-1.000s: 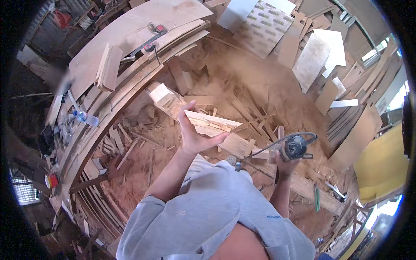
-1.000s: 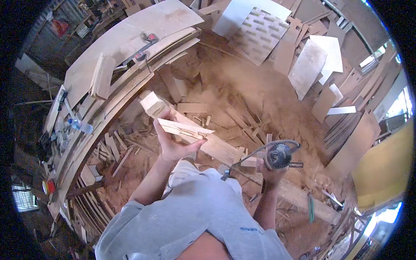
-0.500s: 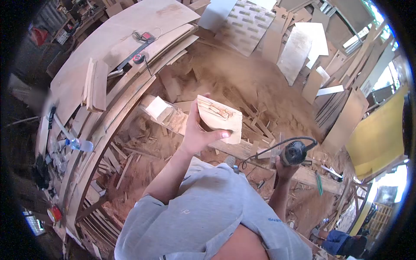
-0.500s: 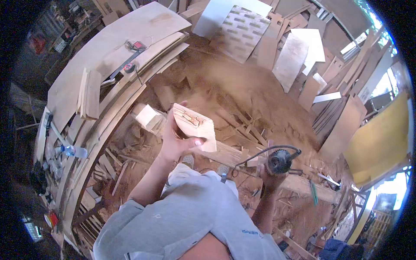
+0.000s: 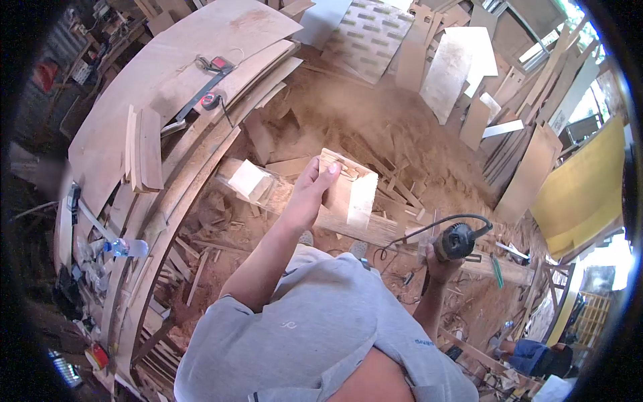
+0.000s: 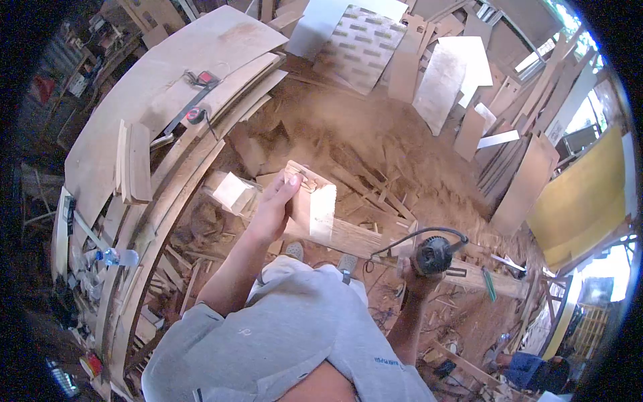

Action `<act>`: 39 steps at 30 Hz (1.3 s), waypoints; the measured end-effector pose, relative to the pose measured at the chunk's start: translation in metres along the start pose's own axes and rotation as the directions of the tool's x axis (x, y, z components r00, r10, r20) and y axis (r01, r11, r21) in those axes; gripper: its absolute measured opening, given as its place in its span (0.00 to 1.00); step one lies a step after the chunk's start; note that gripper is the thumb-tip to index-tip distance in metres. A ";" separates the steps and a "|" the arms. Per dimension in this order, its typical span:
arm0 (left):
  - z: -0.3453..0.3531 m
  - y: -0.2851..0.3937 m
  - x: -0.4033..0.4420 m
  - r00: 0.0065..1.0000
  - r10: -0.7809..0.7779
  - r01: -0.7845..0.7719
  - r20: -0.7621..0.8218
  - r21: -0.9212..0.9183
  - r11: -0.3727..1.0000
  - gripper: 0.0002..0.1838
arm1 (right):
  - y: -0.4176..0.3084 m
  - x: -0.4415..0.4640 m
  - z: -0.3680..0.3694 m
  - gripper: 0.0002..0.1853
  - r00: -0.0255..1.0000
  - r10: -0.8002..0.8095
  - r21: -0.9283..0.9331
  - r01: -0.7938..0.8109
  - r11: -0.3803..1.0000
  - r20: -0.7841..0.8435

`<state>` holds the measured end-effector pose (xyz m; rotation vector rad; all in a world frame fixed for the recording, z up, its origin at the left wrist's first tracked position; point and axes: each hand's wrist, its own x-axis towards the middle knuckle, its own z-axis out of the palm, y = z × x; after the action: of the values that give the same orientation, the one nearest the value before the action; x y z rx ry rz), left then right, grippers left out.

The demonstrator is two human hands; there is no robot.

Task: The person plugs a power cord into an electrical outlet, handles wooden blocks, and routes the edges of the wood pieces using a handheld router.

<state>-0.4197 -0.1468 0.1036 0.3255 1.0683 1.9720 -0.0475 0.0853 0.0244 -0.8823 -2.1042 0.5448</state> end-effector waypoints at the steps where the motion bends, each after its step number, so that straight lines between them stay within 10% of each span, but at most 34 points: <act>1: -0.002 0.000 0.001 1.000 0.003 -0.002 -0.006 0.009 1.000 0.23 | -0.005 0.002 0.001 0.28 1.000 0.009 -0.007 -0.009 1.000 0.014; 13: -0.031 -0.031 0.008 0.963 0.083 -0.001 -0.258 0.301 0.954 0.29 | -0.035 0.036 0.026 0.23 0.998 -0.055 0.114 0.057 0.992 -0.026; 15: -0.056 -0.051 0.014 0.918 0.160 0.160 -0.363 0.708 0.687 0.33 | -0.026 0.044 0.024 0.23 0.989 -0.122 -0.002 0.122 0.992 0.088; 18: -0.143 -0.160 0.029 0.878 0.184 0.339 -0.443 0.845 0.414 0.50 | -0.040 0.069 0.025 0.23 0.941 -0.319 -0.050 0.326 0.944 0.112; 22: -0.179 -0.213 0.027 0.789 0.032 0.610 -0.614 0.788 0.086 0.63 | -0.045 0.087 0.032 0.23 0.946 -0.314 0.051 0.310 0.949 0.083; 25: -0.173 -0.224 0.018 0.804 0.203 0.576 -0.559 0.817 -0.029 0.63 | -0.037 0.093 0.031 0.25 0.917 -0.372 0.072 0.366 0.928 0.145; 27: -0.149 -0.222 0.019 0.833 0.305 0.548 -0.461 0.762 -0.346 0.63 | -0.034 0.099 0.033 0.26 0.911 -0.364 0.099 0.351 0.931 0.195; 29: -0.093 -0.165 0.031 0.869 -0.042 0.489 -0.493 0.843 0.223 0.53 | -0.022 0.102 0.042 0.26 0.909 -0.355 0.178 0.321 0.930 0.219; 32: 0.004 -0.121 0.030 0.998 0.001 -0.038 0.061 0.621 0.783 0.38 | -0.015 0.106 0.049 0.27 0.821 -0.487 0.120 0.474 0.873 0.299; 34: 0.048 -0.101 0.031 0.944 0.046 -0.112 0.328 0.184 0.976 0.31 | -0.017 0.109 0.056 0.27 0.794 -0.517 0.176 0.487 0.856 0.320; 39: 0.070 -0.077 0.017 0.922 0.015 -0.122 0.386 0.256 0.959 0.22 | -0.024 0.111 0.081 0.27 0.776 -0.531 0.367 0.410 0.835 0.340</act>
<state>-0.3473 -0.0732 0.0831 0.8735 1.0817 1.7205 -0.1721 0.1445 0.0448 -0.0383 -2.4498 0.7811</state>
